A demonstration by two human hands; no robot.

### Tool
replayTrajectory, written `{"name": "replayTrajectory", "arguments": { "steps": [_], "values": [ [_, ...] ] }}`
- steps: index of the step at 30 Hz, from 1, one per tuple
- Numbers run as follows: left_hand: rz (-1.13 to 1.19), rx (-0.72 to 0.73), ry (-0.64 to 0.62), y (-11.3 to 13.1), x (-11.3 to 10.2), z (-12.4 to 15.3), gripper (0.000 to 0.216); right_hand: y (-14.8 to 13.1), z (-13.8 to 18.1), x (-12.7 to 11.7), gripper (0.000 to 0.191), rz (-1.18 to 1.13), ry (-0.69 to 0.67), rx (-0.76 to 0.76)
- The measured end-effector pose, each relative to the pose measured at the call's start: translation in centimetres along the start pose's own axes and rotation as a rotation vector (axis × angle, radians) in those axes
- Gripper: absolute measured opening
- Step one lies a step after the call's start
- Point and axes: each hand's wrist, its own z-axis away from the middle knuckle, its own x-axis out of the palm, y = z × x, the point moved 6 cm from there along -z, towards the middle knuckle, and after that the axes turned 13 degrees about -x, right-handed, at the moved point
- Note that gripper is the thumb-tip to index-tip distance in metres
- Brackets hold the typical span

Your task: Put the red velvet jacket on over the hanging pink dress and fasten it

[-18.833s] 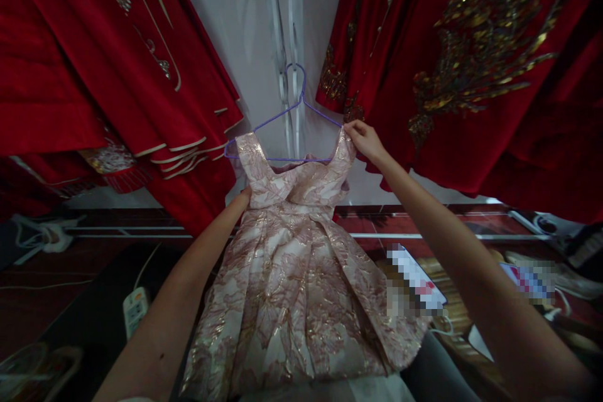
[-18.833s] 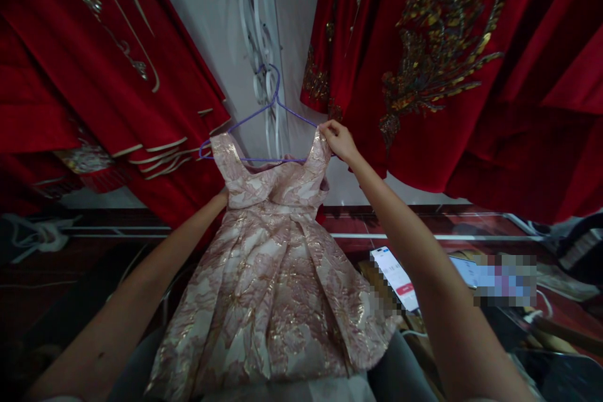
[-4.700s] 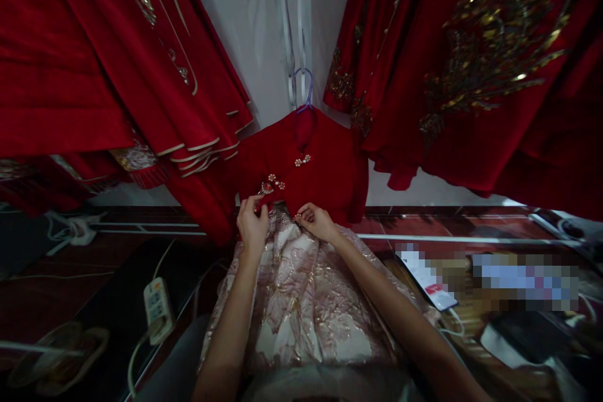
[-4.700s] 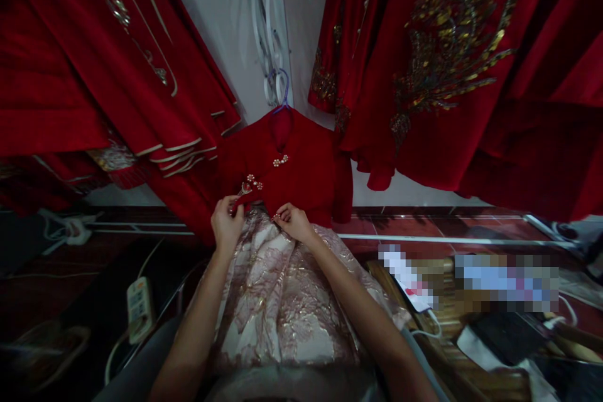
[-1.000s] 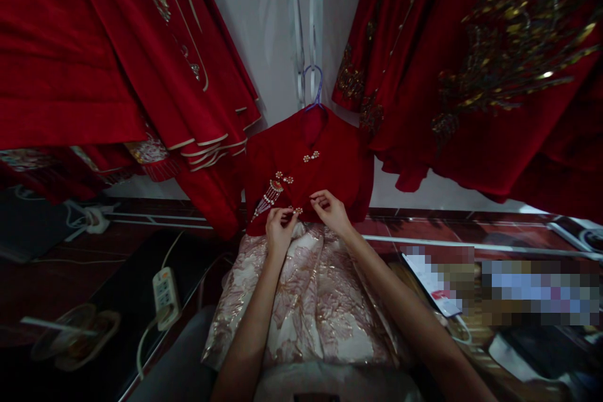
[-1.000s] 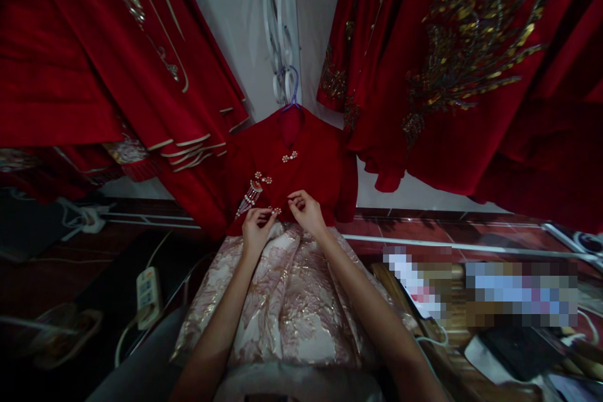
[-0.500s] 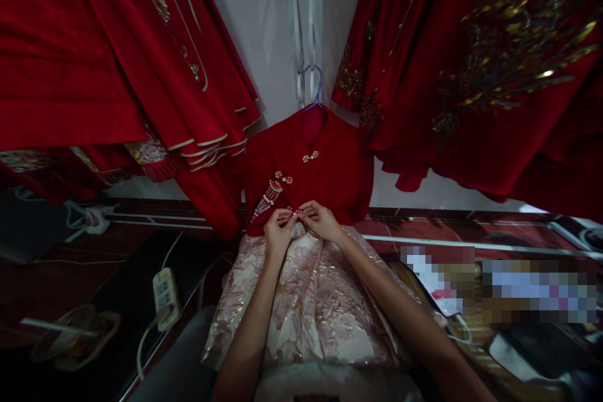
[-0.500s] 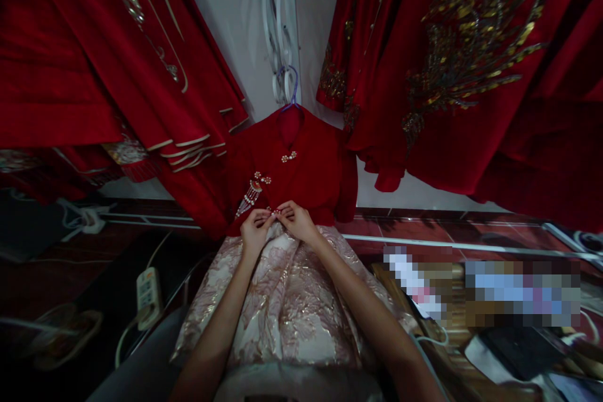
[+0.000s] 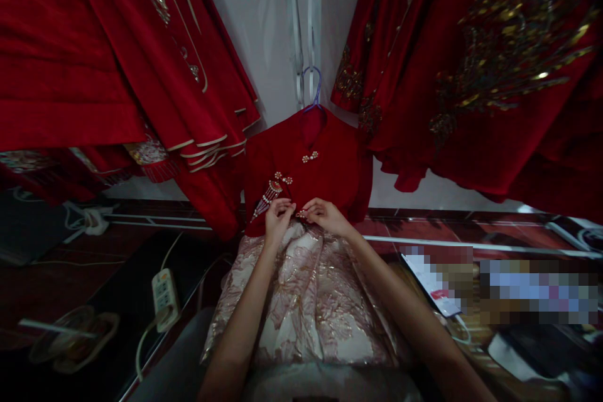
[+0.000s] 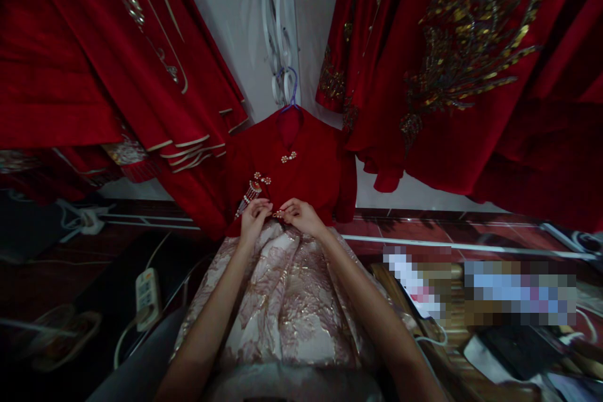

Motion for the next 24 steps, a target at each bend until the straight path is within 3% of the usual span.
{"name": "replayTrajectory", "arguments": {
  "steps": [5,9,16,20,24],
  "values": [
    [0.229,-0.167,-0.046,1.8,1.2,-3.9,0.033,-2.5,0.4,-1.6,0.033,-0.172,-0.19,0.06],
    [0.377,-0.206,-0.171,3.4,2.5,-4.3,0.032,-3.0,0.5,-2.4,0.032,-0.213,-0.185,0.064],
    [0.513,-0.288,-0.022,2.5,1.5,-4.0,0.021,-2.5,0.4,-2.0,0.032,-0.219,-0.139,0.104],
    [0.461,-0.258,-0.007,2.4,1.4,-4.2,0.022,-2.7,0.4,-2.0,0.032,-0.222,-0.137,0.099],
    [0.37,-0.21,0.086,2.4,1.2,-4.7,0.02,-2.6,0.4,-1.8,0.03,-0.219,-0.147,0.083]
  ]
}}
